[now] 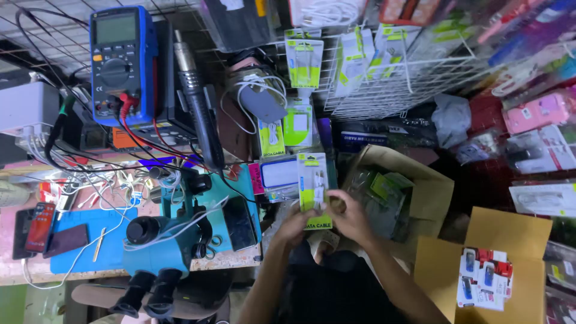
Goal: The person takes packaged data cables out of a cardboard box, turns each package over in their hands, and places the packages into a second cardboard box on the counter. They repeat this transfer with several cable packages and briefly handle other small accessory packages from the boxes.
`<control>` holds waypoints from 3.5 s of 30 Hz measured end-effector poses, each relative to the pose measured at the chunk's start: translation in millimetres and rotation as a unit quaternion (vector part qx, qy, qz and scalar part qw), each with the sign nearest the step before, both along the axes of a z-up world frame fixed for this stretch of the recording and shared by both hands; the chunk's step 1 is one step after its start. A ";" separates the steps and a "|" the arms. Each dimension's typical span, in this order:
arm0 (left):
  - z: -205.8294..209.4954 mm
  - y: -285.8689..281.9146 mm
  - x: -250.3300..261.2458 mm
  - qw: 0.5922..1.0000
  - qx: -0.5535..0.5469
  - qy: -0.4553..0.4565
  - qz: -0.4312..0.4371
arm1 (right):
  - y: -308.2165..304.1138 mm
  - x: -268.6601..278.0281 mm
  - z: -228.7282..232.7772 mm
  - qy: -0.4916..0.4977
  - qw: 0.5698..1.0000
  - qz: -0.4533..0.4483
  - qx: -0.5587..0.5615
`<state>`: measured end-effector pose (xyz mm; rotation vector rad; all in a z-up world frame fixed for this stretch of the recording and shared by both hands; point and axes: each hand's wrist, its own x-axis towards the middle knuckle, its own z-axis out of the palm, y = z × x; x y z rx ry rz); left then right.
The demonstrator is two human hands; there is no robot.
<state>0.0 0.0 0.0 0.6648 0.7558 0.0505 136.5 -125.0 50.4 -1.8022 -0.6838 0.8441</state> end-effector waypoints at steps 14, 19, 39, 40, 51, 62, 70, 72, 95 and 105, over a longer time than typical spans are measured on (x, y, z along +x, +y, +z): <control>-61.1 74.6 -20.7 0.990 0.049 -0.017 0.131 | 74.8 -0.9 -69.3 0.152 0.978 0.129 -0.067; -45.7 108.4 -13.0 0.985 -0.004 0.055 0.165 | 97.3 21.6 -59.9 0.113 0.973 0.197 -0.053; -98.4 107.3 -20.7 0.998 0.028 0.028 0.052 | 136.9 11.6 -12.1 -0.230 0.956 0.167 -0.076; -97.5 108.0 -20.3 0.998 0.027 0.028 0.050 | 137.0 13.7 -14.4 -0.230 0.956 0.166 -0.077; -100.4 95.7 -9.9 0.993 -0.040 0.015 0.106 | 133.2 27.3 -48.1 -0.277 0.926 0.237 -0.100; -115.7 90.3 -2.9 0.981 -0.096 0.004 0.167 | 164.7 37.5 -43.7 -0.243 0.913 0.273 -0.183; -116.7 98.3 -8.5 0.989 -0.107 0.050 0.085 | 171.6 35.1 -57.4 -0.230 0.897 0.290 -0.244; -123.1 98.2 -10.6 0.988 -0.112 0.064 0.085 | 167.9 33.7 -61.4 -0.287 0.890 0.283 -0.212; -120.6 99.4 -6.2 0.981 -0.157 0.054 0.101 | 173.7 30.6 -66.2 -0.339 0.857 0.291 -0.257; -135.6 95.3 -5.4 0.975 -0.190 0.023 0.108 | 159.4 28.0 -65.1 -0.345 0.883 0.254 -0.192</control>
